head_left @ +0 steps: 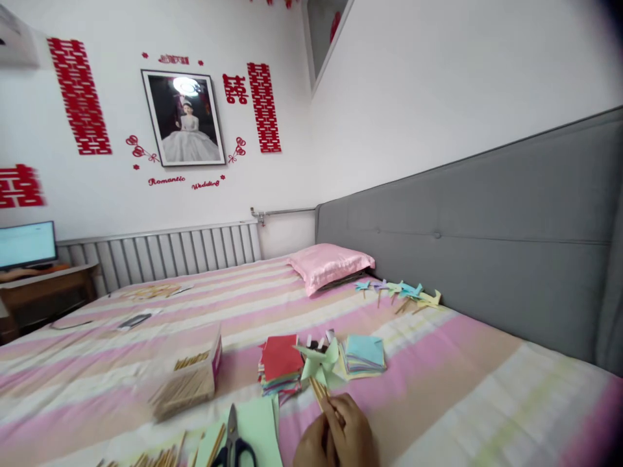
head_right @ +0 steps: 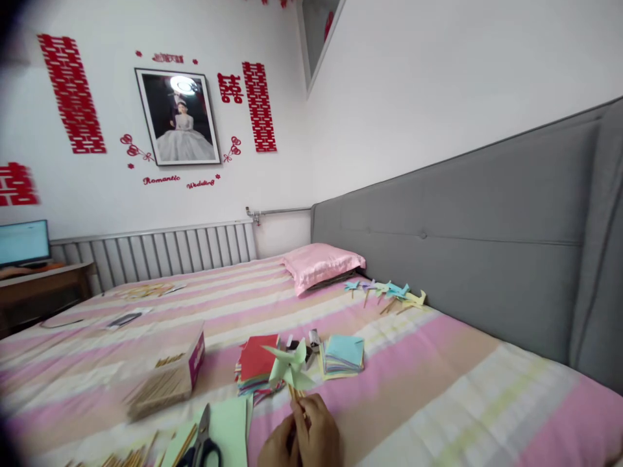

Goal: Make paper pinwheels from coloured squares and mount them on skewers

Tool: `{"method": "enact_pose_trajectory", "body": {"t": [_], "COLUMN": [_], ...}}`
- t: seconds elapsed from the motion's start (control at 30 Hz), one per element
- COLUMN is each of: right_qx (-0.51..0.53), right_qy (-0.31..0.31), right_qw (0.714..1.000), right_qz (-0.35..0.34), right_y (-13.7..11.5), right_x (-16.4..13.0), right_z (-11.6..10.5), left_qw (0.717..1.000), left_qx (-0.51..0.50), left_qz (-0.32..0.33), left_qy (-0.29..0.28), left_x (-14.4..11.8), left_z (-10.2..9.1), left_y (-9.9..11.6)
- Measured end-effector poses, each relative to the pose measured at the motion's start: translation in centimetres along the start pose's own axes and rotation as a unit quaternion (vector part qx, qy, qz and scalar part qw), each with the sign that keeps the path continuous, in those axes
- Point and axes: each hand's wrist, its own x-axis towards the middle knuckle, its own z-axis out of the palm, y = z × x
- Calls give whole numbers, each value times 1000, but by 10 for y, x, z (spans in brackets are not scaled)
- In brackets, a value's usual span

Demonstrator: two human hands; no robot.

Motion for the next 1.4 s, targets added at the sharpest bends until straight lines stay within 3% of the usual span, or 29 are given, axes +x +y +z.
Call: {"method": "enact_pose_trajectory", "body": {"t": [0.23,0.5,1.03,1.4], "right_qx": [-95,-157,-172,-176], "right_qy": [-50,-71,-41,-56], "right_qw": [994,985,984,982], "right_qz": [14,26,32,31], "right_y": [9,20,15,19], "right_x": [-7,-9,-4,-6], "right_z": [-3,-3,3,5], "left_qw": [998,993,994,988], "left_qx": [45,81,81,91], "left_qz": [-22,-52,-54,-93], "left_qy": [-33,-69,-44,-78], "left_x": [-12,-8,-3,4], "left_z": [-9,-1,-3,-10], "left_y": [15,11,10,20]}}
